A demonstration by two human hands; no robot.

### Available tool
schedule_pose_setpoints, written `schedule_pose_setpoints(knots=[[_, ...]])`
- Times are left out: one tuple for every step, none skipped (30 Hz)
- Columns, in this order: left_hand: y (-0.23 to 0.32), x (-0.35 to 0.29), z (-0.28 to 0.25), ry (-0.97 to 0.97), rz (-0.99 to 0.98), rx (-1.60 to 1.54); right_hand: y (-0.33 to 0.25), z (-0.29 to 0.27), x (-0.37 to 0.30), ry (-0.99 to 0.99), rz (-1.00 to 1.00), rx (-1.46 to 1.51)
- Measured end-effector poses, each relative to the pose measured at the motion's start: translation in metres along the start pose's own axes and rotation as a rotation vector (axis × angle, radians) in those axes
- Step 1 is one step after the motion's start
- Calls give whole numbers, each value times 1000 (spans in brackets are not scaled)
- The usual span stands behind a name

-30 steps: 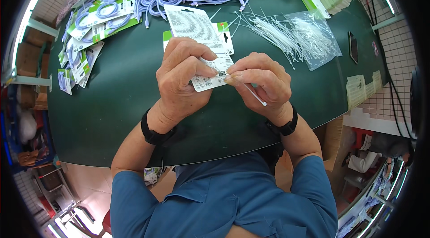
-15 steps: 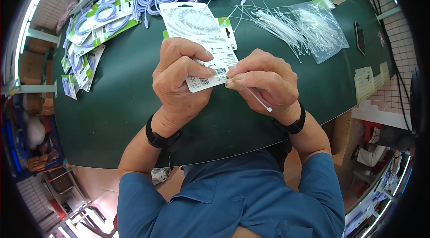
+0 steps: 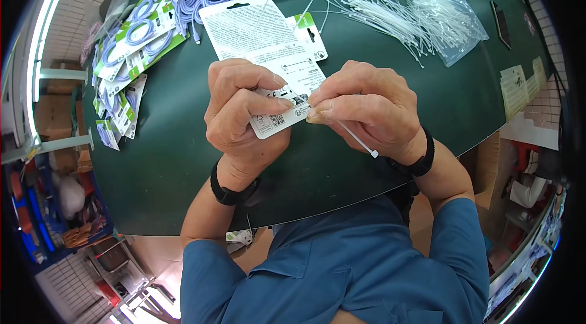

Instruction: Assemble and package USB cables into cardboard retail boxes using cable ties.

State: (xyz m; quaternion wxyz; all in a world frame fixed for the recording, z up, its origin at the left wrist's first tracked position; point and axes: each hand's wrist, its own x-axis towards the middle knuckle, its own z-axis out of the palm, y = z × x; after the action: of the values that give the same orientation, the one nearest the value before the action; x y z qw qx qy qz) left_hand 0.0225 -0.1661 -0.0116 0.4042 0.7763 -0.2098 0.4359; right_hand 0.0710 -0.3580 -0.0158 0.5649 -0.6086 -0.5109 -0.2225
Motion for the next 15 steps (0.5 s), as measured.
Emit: schedule_pose_setpoints(knots=[[0, -1, 0, 2, 3, 0, 0, 1, 0, 11, 8, 3], [0, -1, 0, 5, 5, -1, 0, 2, 0, 15, 11, 5], [0, -2, 0, 7, 8, -2, -1, 2, 1, 23, 22, -7], [0, -2, 0, 2, 7, -2, -2, 2, 3, 32, 33, -19], [-1, -2, 0, 7, 5, -2, -2, 3, 3, 41, 45, -31], [-1, -2, 0, 12, 5, -4, -2, 3, 3, 45, 47, -33], [-1, -2, 0, 17, 5, -6, -2, 3, 2, 41, 42, -36], [-1, -3, 1, 13, 5, -8, -1, 3, 2, 36, 38, -38], [-1, -3, 1, 11, -1, -12, -1, 3, 2, 32, 34, -41], [-1, -3, 1, 9, -8, -16, 0, 3, 2, 36, 36, -42], [-1, -3, 2, 9, -14, -20, 1, 2, 3, 23, 18, -35], [-1, -3, 2, 6, -14, -21, 2, 1, 4, 11, 0, -28], [-1, -4, 2, 4, -24, -21, 2, 0, 4, -2, -19, -21], [-2, -4, 1, 2, -34, -22, 2, 1, 4, 0, -17, -22], [-2, -5, 1, 0, -45, -22, 1, 2, 4, 14, -6, -14]])
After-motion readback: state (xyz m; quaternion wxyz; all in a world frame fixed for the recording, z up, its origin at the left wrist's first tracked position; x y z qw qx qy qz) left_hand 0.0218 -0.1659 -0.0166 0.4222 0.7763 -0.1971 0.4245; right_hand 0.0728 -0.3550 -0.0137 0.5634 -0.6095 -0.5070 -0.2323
